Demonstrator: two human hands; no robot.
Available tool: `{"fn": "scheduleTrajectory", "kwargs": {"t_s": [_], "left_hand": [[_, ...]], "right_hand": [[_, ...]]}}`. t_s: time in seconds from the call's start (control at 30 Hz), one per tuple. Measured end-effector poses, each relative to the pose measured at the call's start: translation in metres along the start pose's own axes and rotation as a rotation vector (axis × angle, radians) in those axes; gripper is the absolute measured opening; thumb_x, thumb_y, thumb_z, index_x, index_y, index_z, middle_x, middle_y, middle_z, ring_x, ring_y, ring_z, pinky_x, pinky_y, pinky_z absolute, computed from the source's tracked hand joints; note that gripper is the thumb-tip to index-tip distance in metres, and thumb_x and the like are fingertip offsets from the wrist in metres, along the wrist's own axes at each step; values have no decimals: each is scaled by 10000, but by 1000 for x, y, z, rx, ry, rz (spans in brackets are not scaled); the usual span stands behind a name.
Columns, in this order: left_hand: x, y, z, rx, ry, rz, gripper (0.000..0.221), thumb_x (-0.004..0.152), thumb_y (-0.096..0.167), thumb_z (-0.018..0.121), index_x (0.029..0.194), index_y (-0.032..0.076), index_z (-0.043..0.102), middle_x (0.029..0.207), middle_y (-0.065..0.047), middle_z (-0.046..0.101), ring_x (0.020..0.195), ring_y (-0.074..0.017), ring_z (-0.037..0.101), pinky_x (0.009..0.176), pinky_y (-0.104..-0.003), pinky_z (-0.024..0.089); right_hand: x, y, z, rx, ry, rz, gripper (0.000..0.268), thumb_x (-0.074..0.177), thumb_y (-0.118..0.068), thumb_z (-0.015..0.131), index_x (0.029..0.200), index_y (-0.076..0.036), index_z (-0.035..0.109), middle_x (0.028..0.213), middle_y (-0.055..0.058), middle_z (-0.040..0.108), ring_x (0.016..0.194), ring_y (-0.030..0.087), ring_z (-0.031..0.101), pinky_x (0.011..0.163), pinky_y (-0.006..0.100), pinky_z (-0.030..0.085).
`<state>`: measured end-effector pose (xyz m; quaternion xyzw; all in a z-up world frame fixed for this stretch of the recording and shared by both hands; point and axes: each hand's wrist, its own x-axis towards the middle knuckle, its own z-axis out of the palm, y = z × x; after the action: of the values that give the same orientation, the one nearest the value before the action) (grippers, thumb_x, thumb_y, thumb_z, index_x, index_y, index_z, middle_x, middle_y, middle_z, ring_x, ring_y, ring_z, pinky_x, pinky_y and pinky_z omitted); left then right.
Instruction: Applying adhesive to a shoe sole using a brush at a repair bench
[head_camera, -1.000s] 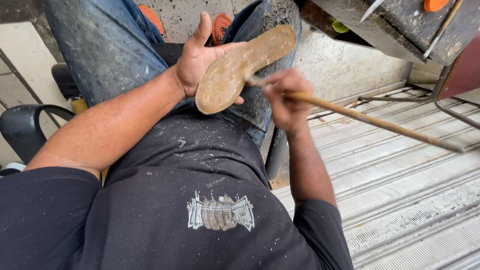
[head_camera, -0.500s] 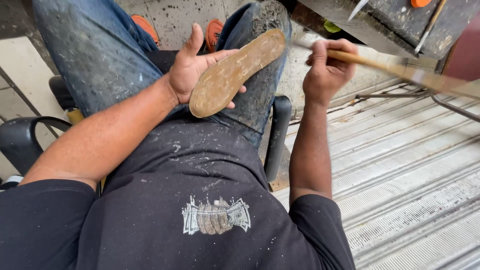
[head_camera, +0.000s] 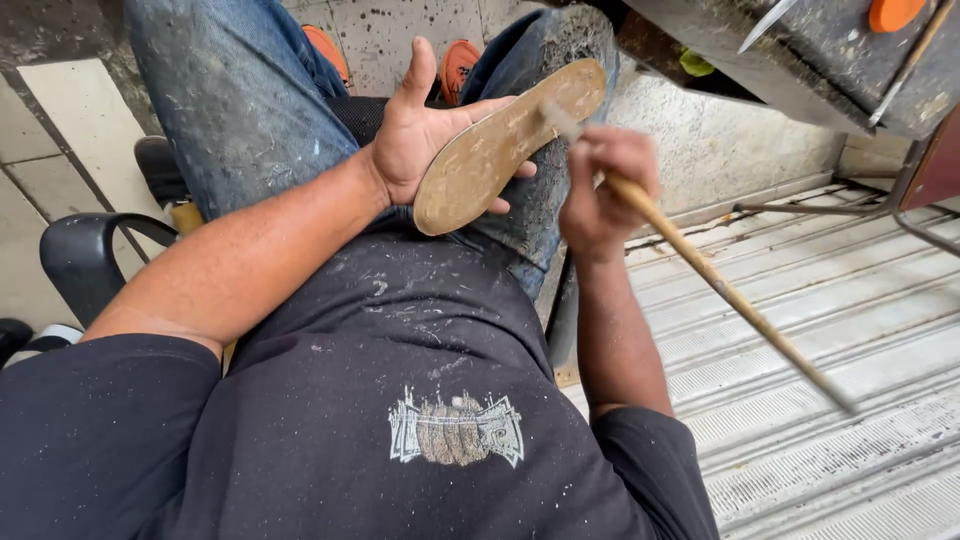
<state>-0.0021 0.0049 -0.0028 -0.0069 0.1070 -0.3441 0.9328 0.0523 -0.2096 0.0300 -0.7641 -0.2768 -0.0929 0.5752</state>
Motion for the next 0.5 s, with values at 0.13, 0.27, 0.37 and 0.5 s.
{"fn": "scheduleTrajectory", "kwargs": {"t_s": [0.13,0.27,0.37,0.5], "left_hand": [[5,-2,-8,-71,-18,55,1271,619,781,566,1626,46,315,1455,-213,545,1157,-380,666,833,-619,601],[7,-3,-17,-90,-47,23,1170,668,789,587,1553,47,402,1397,-235,576,1177,-397,649,852,-689,577],[1,7,2,5,60,105,1043,741,781,605,1437,14,483,1306,-256,632,1116,-425,683,851,-648,596],[-19,3,29,153,217,171,933,816,772,559,1231,-63,549,1099,-254,666,994,-392,713,872,-511,617]], "right_hand": [[-13,-26,-5,23,-346,-81,164,952,5,681,897,-71,547,894,189,678,790,269,698,692,368,594],[-39,25,-27,454,-27,365,162,937,46,600,856,-69,521,816,139,554,752,270,548,730,374,498],[-4,-6,-9,708,-323,386,142,860,37,683,785,-23,578,795,158,594,763,333,599,719,415,518],[37,-27,-13,196,-586,90,172,817,54,623,729,-88,582,930,172,760,696,320,665,625,399,524]]}}
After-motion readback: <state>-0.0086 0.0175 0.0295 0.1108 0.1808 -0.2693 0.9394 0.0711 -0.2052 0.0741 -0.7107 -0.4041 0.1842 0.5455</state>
